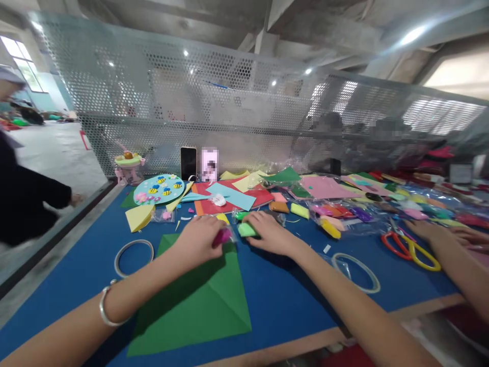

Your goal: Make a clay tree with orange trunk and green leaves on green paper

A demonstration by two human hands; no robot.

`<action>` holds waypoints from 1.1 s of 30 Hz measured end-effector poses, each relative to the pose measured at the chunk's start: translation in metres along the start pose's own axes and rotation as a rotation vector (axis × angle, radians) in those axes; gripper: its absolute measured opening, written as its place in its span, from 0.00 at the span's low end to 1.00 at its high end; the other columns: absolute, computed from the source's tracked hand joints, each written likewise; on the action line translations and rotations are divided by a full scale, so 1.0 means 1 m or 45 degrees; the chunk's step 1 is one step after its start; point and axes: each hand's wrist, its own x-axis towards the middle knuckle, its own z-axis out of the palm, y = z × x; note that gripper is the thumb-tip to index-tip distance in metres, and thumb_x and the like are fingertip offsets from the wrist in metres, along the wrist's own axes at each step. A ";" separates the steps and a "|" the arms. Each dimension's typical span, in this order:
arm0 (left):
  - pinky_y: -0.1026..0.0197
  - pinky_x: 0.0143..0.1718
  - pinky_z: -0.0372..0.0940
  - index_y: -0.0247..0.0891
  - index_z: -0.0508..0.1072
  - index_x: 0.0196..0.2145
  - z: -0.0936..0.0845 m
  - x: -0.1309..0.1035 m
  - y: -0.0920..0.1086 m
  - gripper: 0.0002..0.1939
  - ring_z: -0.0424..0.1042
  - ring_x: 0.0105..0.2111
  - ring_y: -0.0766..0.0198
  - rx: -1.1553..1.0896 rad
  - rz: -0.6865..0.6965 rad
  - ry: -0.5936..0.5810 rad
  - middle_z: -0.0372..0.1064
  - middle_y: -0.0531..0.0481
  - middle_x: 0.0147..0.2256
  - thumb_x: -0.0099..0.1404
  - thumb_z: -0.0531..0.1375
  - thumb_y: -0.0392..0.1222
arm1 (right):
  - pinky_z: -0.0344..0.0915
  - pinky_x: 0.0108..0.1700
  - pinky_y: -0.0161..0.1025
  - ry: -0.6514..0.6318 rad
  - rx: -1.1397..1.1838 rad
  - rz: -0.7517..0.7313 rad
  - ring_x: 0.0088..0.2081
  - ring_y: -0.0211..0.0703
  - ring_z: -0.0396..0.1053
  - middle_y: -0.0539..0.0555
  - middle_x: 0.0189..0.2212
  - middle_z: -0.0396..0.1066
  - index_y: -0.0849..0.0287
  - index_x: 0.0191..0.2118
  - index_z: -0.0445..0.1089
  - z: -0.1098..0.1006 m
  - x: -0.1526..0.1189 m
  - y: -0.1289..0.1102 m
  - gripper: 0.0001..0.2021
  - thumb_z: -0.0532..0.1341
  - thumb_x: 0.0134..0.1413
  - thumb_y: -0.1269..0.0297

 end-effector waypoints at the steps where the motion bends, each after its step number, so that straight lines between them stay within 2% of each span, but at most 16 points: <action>1: 0.51 0.46 0.62 0.36 0.68 0.47 -0.006 -0.002 -0.012 0.21 0.70 0.45 0.50 0.014 -0.052 0.031 0.71 0.42 0.45 0.55 0.57 0.39 | 0.58 0.52 0.52 -0.030 -0.010 -0.007 0.50 0.57 0.62 0.58 0.47 0.68 0.55 0.45 0.66 0.003 0.000 -0.001 0.18 0.63 0.47 0.60; 4: 0.56 0.40 0.64 0.36 0.68 0.47 -0.018 -0.002 -0.048 0.19 0.71 0.40 0.53 0.043 -0.185 0.126 0.72 0.43 0.41 0.57 0.57 0.42 | 0.57 0.54 0.54 -0.038 -0.027 0.026 0.53 0.58 0.61 0.58 0.50 0.66 0.54 0.49 0.66 0.007 0.008 -0.002 0.23 0.63 0.47 0.50; 6: 0.58 0.39 0.63 0.36 0.68 0.47 -0.019 0.006 -0.068 0.19 0.71 0.40 0.54 0.052 -0.250 0.200 0.72 0.44 0.40 0.59 0.57 0.44 | 0.58 0.54 0.52 0.039 -0.051 0.114 0.54 0.57 0.60 0.61 0.52 0.64 0.56 0.54 0.63 0.008 0.019 0.000 0.24 0.59 0.53 0.51; 8: 0.58 0.40 0.63 0.36 0.67 0.48 -0.011 0.018 -0.083 0.19 0.71 0.40 0.54 0.060 -0.292 0.240 0.72 0.44 0.40 0.60 0.57 0.46 | 0.58 0.52 0.55 0.123 -0.086 0.223 0.53 0.61 0.60 0.66 0.53 0.63 0.62 0.55 0.62 0.012 0.031 0.005 0.25 0.59 0.54 0.56; 10: 0.57 0.38 0.63 0.36 0.67 0.48 0.001 0.032 -0.092 0.20 0.71 0.39 0.53 0.056 -0.327 0.268 0.73 0.43 0.39 0.60 0.58 0.46 | 0.61 0.48 0.56 0.148 -0.099 0.292 0.50 0.65 0.63 0.68 0.48 0.67 0.64 0.51 0.67 0.017 0.039 0.011 0.23 0.63 0.49 0.60; 13: 0.54 0.38 0.64 0.34 0.67 0.50 0.019 0.051 -0.099 0.21 0.71 0.40 0.48 0.033 -0.369 0.326 0.73 0.39 0.38 0.60 0.60 0.44 | 0.64 0.45 0.52 0.174 -0.070 0.316 0.45 0.61 0.69 0.65 0.41 0.72 0.63 0.42 0.71 0.025 0.045 0.017 0.14 0.64 0.47 0.66; 17: 0.51 0.43 0.63 0.35 0.70 0.46 0.027 0.063 -0.096 0.16 0.69 0.45 0.48 -0.066 -0.305 0.410 0.73 0.39 0.40 0.61 0.60 0.42 | 0.63 0.47 0.50 0.330 0.021 0.289 0.46 0.56 0.69 0.63 0.44 0.72 0.62 0.46 0.68 0.027 0.045 0.012 0.14 0.61 0.52 0.69; 20: 0.55 0.47 0.63 0.37 0.70 0.44 0.020 0.060 -0.079 0.10 0.69 0.46 0.55 -0.214 -0.137 0.464 0.71 0.43 0.44 0.64 0.57 0.40 | 0.64 0.47 0.47 0.424 0.147 0.235 0.46 0.53 0.70 0.61 0.45 0.72 0.60 0.48 0.64 0.026 0.044 0.001 0.17 0.61 0.52 0.68; 22: 0.62 0.43 0.65 0.39 0.70 0.42 0.015 0.054 -0.064 0.08 0.71 0.41 0.63 -0.326 0.004 0.453 0.72 0.48 0.41 0.65 0.56 0.39 | 0.66 0.45 0.44 0.460 0.242 0.194 0.45 0.50 0.71 0.58 0.44 0.73 0.58 0.48 0.64 0.027 0.043 -0.007 0.16 0.61 0.52 0.66; 24: 0.65 0.38 0.66 0.39 0.70 0.39 0.011 0.048 -0.049 0.05 0.71 0.36 0.67 -0.429 0.103 0.445 0.72 0.51 0.37 0.64 0.57 0.38 | 0.67 0.44 0.43 0.487 0.318 0.166 0.43 0.49 0.72 0.56 0.43 0.73 0.57 0.47 0.63 0.028 0.041 -0.013 0.15 0.61 0.52 0.66; 26: 0.64 0.36 0.66 0.38 0.71 0.38 0.010 0.043 -0.039 0.04 0.70 0.34 0.66 -0.562 0.161 0.514 0.70 0.50 0.35 0.64 0.57 0.37 | 0.67 0.43 0.42 0.511 0.361 0.162 0.42 0.49 0.72 0.56 0.42 0.74 0.57 0.46 0.63 0.028 0.039 -0.017 0.14 0.60 0.52 0.66; 29: 0.60 0.41 0.66 0.38 0.73 0.38 0.010 0.039 -0.035 0.07 0.69 0.39 0.63 -0.708 0.231 0.650 0.68 0.48 0.37 0.65 0.55 0.34 | 0.67 0.41 0.42 0.538 0.427 0.168 0.39 0.49 0.73 0.55 0.39 0.74 0.57 0.45 0.65 0.026 0.036 -0.022 0.13 0.60 0.52 0.66; 31: 0.59 0.42 0.66 0.39 0.74 0.39 0.009 0.038 -0.038 0.08 0.69 0.41 0.62 -0.707 0.239 0.648 0.66 0.47 0.40 0.64 0.56 0.34 | 0.67 0.40 0.42 0.534 0.473 0.162 0.38 0.49 0.73 0.55 0.38 0.75 0.57 0.44 0.66 0.025 0.035 -0.024 0.12 0.59 0.52 0.65; 33: 0.58 0.40 0.66 0.40 0.75 0.40 0.005 0.038 -0.041 0.09 0.69 0.40 0.61 -0.663 0.208 0.573 0.65 0.47 0.41 0.64 0.58 0.35 | 0.67 0.39 0.42 0.513 0.489 0.156 0.38 0.49 0.73 0.55 0.37 0.75 0.58 0.43 0.67 0.024 0.034 -0.027 0.11 0.58 0.53 0.65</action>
